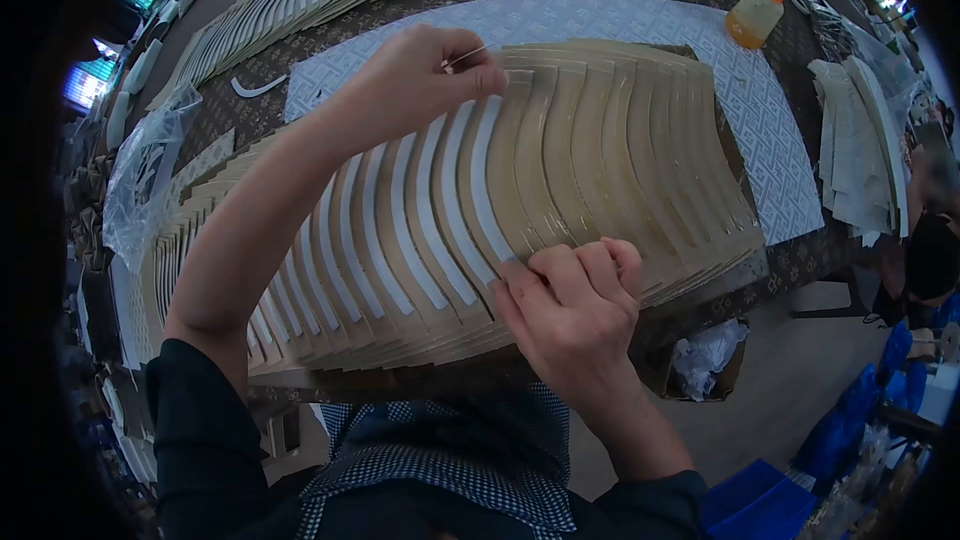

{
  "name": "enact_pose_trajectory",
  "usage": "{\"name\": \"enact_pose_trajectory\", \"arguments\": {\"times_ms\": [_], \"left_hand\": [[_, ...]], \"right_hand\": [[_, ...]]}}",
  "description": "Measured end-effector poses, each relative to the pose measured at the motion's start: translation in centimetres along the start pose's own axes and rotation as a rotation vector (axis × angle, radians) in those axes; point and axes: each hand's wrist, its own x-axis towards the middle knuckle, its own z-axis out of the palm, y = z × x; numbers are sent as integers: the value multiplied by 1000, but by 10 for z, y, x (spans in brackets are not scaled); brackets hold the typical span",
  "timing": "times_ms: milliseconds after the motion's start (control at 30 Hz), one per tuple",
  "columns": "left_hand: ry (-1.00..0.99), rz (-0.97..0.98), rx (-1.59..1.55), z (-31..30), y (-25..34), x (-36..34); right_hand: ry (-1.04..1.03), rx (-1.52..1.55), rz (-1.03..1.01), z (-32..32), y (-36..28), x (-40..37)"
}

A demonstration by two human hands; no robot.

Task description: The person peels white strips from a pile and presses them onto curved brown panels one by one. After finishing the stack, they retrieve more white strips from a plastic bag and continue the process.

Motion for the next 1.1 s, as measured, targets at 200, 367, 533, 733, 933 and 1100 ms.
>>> {"name": "enact_pose_trajectory", "arguments": {"times_ms": [200,367,533,733,933,1100], "left_hand": [[37,10,-443,-60,26,-33],[-45,119,-1067,-60,34,-50],[-72,142,-1422,-32,49,-66],[122,-65,-1025,-10,32,-69],[106,-54,-916,-16,17,-72],[244,209,-808,-27,45,-83]], "right_hand": [[163,320,33,-4,-20,-1],[146,668,212,7,-45,13],[27,1161,533,14,-64,13],[65,1175,657,9,-55,-6],[201,683,386,9,-40,-5],[317,196,204,-10,-34,6]]}}
